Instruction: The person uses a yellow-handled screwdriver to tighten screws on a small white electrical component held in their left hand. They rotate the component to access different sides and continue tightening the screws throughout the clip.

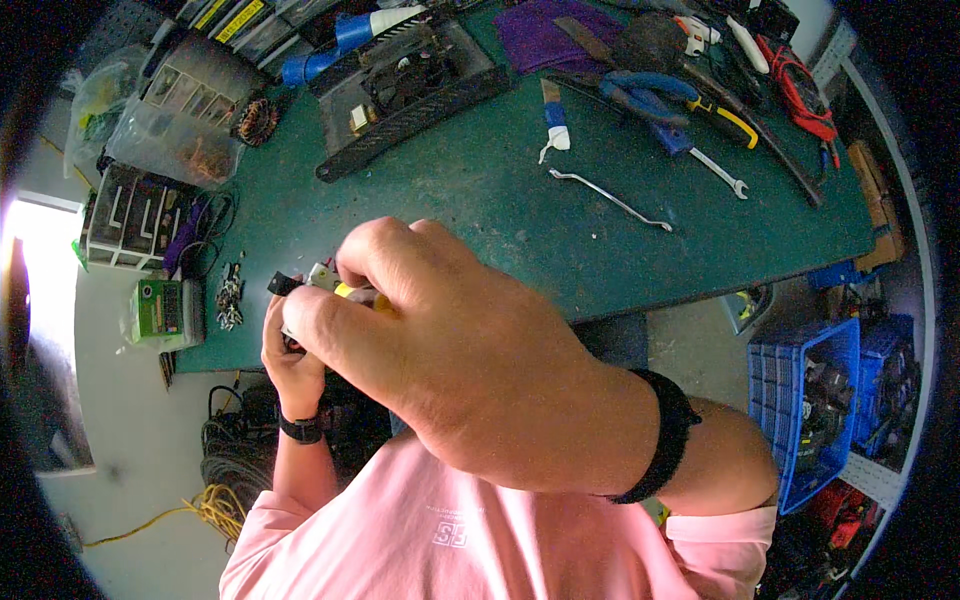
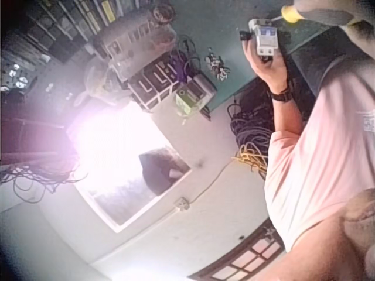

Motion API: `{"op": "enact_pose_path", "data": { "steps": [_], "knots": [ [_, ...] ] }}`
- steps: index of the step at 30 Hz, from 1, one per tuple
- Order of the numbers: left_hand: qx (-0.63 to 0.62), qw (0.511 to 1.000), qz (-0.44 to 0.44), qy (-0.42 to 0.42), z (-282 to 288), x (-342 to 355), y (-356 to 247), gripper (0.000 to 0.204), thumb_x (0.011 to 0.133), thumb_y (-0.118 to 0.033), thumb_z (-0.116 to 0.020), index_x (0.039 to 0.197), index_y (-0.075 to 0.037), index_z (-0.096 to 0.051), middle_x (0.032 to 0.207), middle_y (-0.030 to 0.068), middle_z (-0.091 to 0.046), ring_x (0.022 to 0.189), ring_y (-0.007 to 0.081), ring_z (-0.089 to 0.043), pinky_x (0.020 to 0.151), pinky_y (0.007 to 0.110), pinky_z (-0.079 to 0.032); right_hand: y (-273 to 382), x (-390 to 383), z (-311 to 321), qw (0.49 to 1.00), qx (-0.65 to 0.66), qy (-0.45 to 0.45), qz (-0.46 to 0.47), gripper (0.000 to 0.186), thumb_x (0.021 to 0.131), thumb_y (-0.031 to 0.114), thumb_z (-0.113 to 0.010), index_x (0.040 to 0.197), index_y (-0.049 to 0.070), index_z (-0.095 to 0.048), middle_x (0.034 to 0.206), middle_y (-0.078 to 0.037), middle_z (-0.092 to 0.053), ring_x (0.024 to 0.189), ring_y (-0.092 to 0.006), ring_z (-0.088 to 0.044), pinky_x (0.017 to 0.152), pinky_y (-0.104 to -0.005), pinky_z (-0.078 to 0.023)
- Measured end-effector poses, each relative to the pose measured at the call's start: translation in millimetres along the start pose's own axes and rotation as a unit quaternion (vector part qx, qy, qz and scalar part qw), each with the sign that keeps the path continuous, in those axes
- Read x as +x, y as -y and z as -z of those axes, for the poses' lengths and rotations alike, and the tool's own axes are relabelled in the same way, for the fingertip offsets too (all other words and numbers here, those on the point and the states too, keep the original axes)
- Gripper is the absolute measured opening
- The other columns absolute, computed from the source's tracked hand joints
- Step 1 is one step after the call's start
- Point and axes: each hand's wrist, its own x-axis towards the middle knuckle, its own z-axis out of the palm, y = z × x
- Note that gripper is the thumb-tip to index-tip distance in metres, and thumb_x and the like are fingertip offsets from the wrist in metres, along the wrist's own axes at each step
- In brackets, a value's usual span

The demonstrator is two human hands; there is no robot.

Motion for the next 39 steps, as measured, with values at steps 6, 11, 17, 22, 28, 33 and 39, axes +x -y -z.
{"op": "enact_pose_path", "data": {
  "steps": [6,11,17,22,28,33,39],
  "knots": [
    [-0.022,1.0,0.007,-0.002,0,-3,4,0.05,0.077,-0.013,-0.077,0.12,0.002,-0.058,0.133,0.018,-0.054,0.12,0.0264,-0.053,0.101,0.035,-0.041,10,2,4,0.992,-0.028,0.025,-0.118,0.063,0.071,0.012,-0.08,0.126,0.001,-0.051,0.101,-0.017,-0.06,0.086,-0.0348,-0.063,0.073,-0.0387,-0.054],
    [0.009,1.0,0.01,-0.001,1,-4,6,0.05,0.077,-0.008,-0.077,0.121,0.003,-0.057,0.13,0.0145,-0.056,0.116,0.0204,-0.054,0.097,0.032,-0.043,4,3,2,0.998,0.01,-0.02,-0.052,0.06,0.073,0.019,-0.081,0.123,0.0,-0.052,0.099,-0.018,-0.062,0.084,-0.0354,-0.064,0.072,-0.0395,-0.054],
    [0.02,1.0,0.001,-0.006,0,-3,0,0.048,0.074,-0.005,-0.075,0.118,0.002,-0.057,0.127,0.0159,-0.054,0.113,0.0238,-0.055,0.095,0.033,-0.043,-6,1,0,0.998,-0.039,-0.01,-0.051,0.057,0.072,0.017,-0.081,0.119,0.001,-0.054,0.093,-0.016,-0.061,0.081,-0.0346,-0.063,0.071,-0.0382,-0.053],
    [0.035,0.999,-0.017,-0.011,0,-2,2,0.048,0.07,-0.003,-0.072,0.116,0.001,-0.057,0.126,0.0198,-0.052,0.114,0.0309,-0.054,0.095,0.036,-0.043,6,4,2,0.995,-0.008,-0.04,-0.089,0.048,0.073,0.013,-0.079,0.114,0.001,-0.056,0.095,-0.016,-0.06,0.08,-0.0346,-0.063,0.068,-0.0387,-0.053],
    [0.029,0.996,-0.069,-0.051,-6,-4,0,0.066,0.066,0.001,-0.067,0.127,-0.004,-0.044,0.138,0.0198,-0.041,0.117,0.0284,-0.052,0.093,0.034,-0.045,-5,0,-5,0.997,-0.023,-0.074,-0.02,0.049,0.073,0.012,-0.079,0.116,0.002,-0.056,0.097,-0.015,-0.06,0.083,-0.034,-0.061,0.072,-0.0383,-0.052],
    [-0.016,0.996,-0.039,-0.073,-11,-8,1,0.075,0.067,0.001,-0.066,0.135,-0.003,-0.037,0.139,0.0184,-0.04,0.117,0.0263,-0.051,0.094,0.034,-0.046,-7,-2,-7,0.992,0.019,-0.09,-0.087,0.052,0.074,0.008,-0.077,0.12,0.003,-0.054,0.096,-0.015,-0.058,0.083,-0.0303,-0.059,0.074,-0.0349,-0.049],
    [-0.01,0.998,0.046,-0.032,-5,-7,-11,0.087,0.07,0.002,-0.068,0.147,-0.001,-0.027,0.14,0.0207,-0.042,0.118,0.0279,-0.052,0.097,0.036,-0.045,-21,-2,-7,0.995,-0.004,-0.103,-0.007,0.043,0.074,0.003,-0.071,0.113,0.002,-0.052,0.1,-0.019,-0.056,0.089,-0.0367,-0.059,0.074,-0.0389,-0.049]
  ]
}}
